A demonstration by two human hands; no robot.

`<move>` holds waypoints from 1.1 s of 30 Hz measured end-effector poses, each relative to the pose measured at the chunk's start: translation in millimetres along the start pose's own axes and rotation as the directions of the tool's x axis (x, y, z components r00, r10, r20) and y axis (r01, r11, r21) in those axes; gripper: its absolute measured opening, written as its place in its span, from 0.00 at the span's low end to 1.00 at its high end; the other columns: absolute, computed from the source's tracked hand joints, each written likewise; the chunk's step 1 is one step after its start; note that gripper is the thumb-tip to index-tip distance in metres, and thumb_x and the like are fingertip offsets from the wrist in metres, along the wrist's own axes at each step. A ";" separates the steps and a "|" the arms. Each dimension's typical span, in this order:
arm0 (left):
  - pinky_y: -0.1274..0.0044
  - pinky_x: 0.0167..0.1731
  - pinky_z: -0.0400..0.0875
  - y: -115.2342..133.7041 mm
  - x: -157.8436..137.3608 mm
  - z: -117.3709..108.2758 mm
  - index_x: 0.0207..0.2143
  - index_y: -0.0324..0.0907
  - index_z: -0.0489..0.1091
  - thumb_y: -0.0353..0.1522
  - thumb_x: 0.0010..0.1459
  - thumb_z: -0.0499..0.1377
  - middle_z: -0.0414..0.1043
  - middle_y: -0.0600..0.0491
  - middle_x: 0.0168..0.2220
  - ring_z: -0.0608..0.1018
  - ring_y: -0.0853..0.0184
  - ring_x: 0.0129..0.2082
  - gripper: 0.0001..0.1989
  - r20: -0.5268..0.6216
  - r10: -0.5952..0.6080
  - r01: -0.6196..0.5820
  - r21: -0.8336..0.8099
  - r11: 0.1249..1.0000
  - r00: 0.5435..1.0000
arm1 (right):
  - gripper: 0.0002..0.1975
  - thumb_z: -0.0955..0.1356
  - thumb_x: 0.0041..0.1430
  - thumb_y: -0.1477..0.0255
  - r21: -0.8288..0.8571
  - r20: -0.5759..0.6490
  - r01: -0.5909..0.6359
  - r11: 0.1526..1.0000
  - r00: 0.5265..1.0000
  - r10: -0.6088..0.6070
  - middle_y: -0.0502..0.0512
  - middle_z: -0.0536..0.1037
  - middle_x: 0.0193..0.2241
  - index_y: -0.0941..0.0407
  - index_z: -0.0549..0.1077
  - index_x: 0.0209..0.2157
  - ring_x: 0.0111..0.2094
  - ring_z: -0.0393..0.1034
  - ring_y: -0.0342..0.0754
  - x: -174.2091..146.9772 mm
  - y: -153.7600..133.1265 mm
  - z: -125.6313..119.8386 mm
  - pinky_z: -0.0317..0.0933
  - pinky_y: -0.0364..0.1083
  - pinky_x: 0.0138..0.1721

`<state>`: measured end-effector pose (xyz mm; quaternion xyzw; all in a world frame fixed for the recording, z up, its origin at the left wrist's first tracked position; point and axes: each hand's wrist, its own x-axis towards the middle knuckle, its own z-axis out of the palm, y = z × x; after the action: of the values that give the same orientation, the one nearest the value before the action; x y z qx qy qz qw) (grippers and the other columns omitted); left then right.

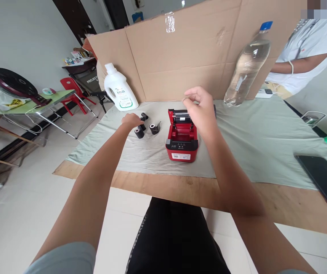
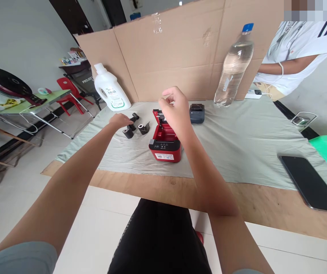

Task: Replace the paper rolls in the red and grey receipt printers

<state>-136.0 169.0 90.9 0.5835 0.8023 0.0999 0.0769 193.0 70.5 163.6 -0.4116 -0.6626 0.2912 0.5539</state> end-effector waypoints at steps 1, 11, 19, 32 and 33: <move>0.54 0.53 0.69 4.5 1.7 0.5 0.32 0.42 0.77 0.39 0.43 0.71 0.76 0.40 0.43 0.70 0.40 0.57 0.15 0.013 0.007 -0.008 0.037 0.999 1.000 | 0.09 0.66 0.64 0.67 0.001 0.002 -0.004 1.000 1.000 0.004 0.52 0.70 0.35 0.51 0.70 0.46 0.38 0.68 0.48 -0.8 -0.6 0.4 0.65 0.49 0.40; 0.63 0.60 0.64 18.6 -41.9 -11.4 0.35 0.42 0.78 0.40 0.52 0.69 0.72 0.45 0.45 0.69 0.52 0.53 0.12 -0.551 0.183 -0.413 -0.328 0.849 0.814 | 0.05 0.66 0.64 0.67 0.013 0.066 0.013 1.000 0.998 -0.014 0.52 0.71 0.36 0.52 0.70 0.41 0.37 0.67 0.48 -2.6 -7.2 -2.2 0.62 0.47 0.41; 0.64 0.51 0.62 58.2 -154.0 -20.3 0.45 0.50 0.81 0.47 0.55 0.71 0.75 0.51 0.33 0.72 0.56 0.41 0.18 -0.708 0.411 -0.764 -0.283 0.580 0.574 | 0.07 0.69 0.64 0.65 -0.085 0.317 -0.001 0.996 0.948 0.028 0.55 0.78 0.39 0.53 0.77 0.39 0.32 0.67 0.47 -15.6 -19.2 -4.2 0.61 0.48 0.36; 0.65 0.44 0.52 78.4 -194.1 34.1 0.52 0.50 0.77 0.42 0.66 0.63 0.80 0.51 0.37 0.73 0.57 0.41 0.15 -0.793 0.534 -0.661 0.234 0.713 0.295 | 0.13 0.70 0.62 0.66 -0.014 0.730 -0.441 0.897 0.609 0.311 0.52 0.78 0.31 0.51 0.75 0.49 0.31 0.75 0.47 -16.2 -16.9 -0.3 0.63 0.42 0.26; 0.66 0.44 0.52 78.3 -196.4 34.3 0.52 0.50 0.77 0.41 0.67 0.63 0.81 0.51 0.38 0.74 0.57 0.42 0.14 -0.788 0.549 -0.649 0.266 0.712 0.279 | 0.10 0.70 0.62 0.66 0.018 0.732 -0.471 0.882 0.607 0.309 0.50 0.76 0.29 0.51 0.74 0.46 0.29 0.74 0.46 -16.1 -15.8 1.4 0.62 0.41 0.24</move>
<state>4.7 7.9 78.6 0.7158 0.4518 0.4251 -0.3207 188.9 48.9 168.6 -0.3414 -0.6826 0.6085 0.2171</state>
